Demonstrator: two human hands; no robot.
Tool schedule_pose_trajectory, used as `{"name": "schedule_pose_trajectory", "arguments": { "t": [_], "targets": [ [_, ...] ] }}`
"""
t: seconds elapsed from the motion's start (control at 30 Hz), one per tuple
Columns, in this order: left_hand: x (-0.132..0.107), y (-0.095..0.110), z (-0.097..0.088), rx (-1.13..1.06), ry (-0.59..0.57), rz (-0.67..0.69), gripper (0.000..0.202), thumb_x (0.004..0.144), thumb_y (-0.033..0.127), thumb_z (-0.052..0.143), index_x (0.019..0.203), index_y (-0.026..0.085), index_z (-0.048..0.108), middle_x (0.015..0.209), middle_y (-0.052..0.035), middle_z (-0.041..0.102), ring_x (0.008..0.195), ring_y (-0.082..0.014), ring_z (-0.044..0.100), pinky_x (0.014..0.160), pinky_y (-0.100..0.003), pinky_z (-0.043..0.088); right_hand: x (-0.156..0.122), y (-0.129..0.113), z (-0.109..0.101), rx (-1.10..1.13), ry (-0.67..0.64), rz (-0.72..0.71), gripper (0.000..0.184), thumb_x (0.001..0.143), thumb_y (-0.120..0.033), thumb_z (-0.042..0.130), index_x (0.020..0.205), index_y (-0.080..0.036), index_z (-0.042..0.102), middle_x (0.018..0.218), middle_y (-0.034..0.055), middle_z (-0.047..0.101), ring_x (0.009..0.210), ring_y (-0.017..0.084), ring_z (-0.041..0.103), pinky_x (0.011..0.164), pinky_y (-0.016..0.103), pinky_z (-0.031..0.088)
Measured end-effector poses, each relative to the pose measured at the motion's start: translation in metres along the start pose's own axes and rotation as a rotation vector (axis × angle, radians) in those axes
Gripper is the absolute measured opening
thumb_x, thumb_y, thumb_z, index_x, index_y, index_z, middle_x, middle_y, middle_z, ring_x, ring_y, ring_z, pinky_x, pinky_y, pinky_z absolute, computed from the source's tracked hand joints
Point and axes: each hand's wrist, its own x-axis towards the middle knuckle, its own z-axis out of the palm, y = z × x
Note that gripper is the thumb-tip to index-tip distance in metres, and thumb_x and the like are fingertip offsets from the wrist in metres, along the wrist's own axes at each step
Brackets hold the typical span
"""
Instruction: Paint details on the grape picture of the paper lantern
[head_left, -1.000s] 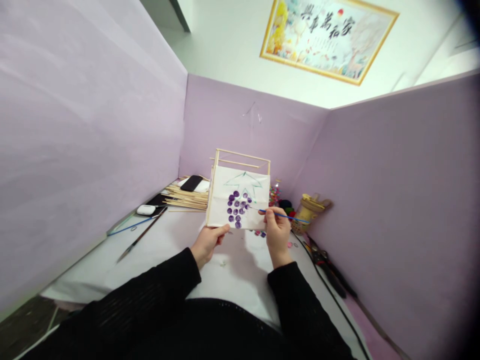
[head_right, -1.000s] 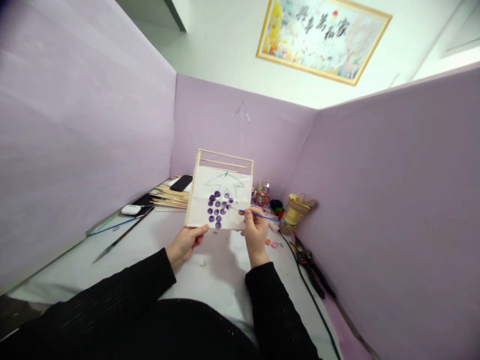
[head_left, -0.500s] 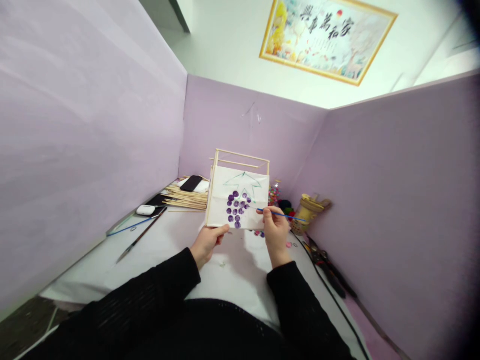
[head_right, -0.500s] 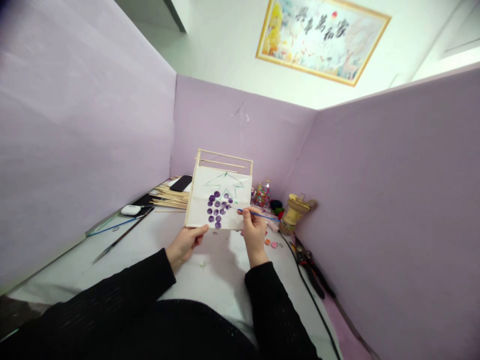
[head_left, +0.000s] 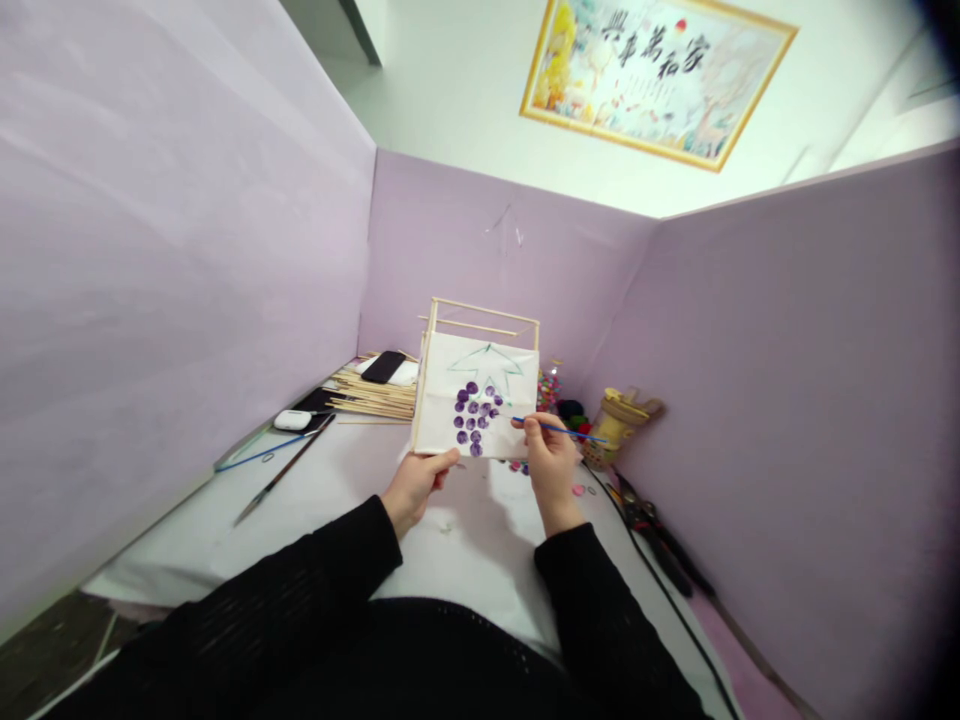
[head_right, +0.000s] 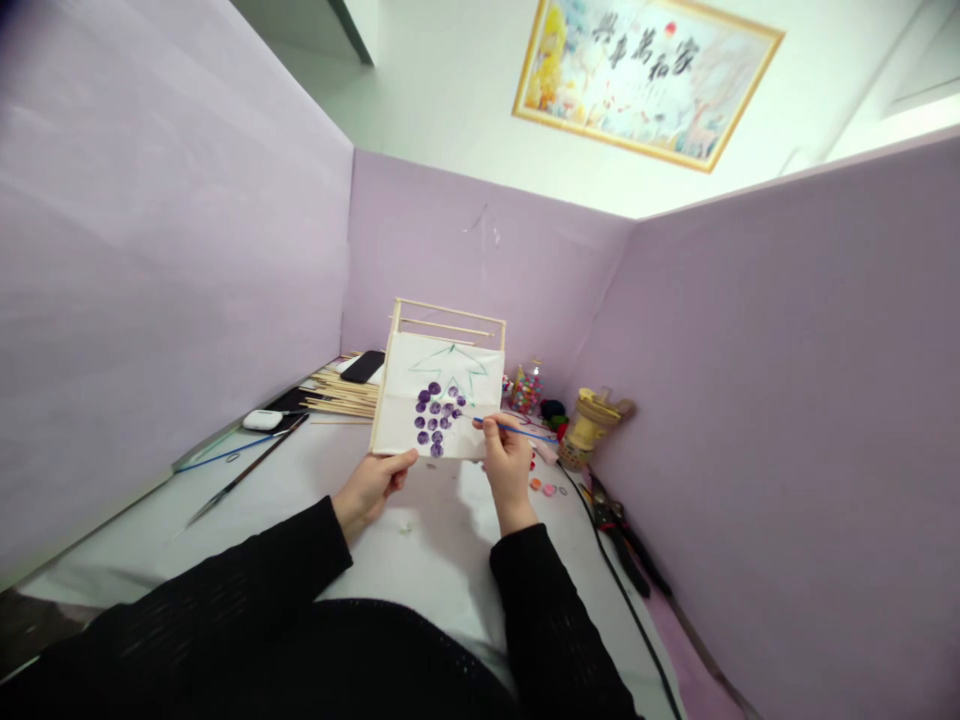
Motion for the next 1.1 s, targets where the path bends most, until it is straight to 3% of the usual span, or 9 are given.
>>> {"name": "schedule_pose_trajectory", "arguments": {
  "t": [0.93, 1.1],
  "targets": [
    [-0.0002, 0.0012, 0.0008, -0.001, 0.007, -0.009, 0.033, 0.055, 0.034, 0.081, 0.059, 0.016, 0.053, 0.046, 0.0061, 0.045, 0.042, -0.0057, 0.034, 0.043, -0.022, 0.024, 0.0004, 0.006, -0.0014, -0.025, -0.069, -0.003, 0.024, 0.085, -0.041, 0.057, 0.081, -0.018, 0.061, 0.076, 0.0037, 0.07, 0.068, 0.016, 0.059, 0.063, 0.027, 0.043],
    [-0.0004, 0.0009, 0.0004, 0.002, 0.008, -0.013, 0.033, 0.055, 0.035, 0.081, 0.058, 0.016, 0.054, 0.046, 0.0061, 0.045, 0.042, -0.0057, 0.034, 0.043, -0.022, 0.024, 0.0001, 0.0065, -0.0011, -0.017, -0.038, 0.008, 0.025, 0.086, -0.042, 0.056, 0.082, -0.018, 0.06, 0.074, 0.0029, 0.07, 0.058, 0.013, 0.053, 0.056, 0.025, 0.04]
  ]
}}
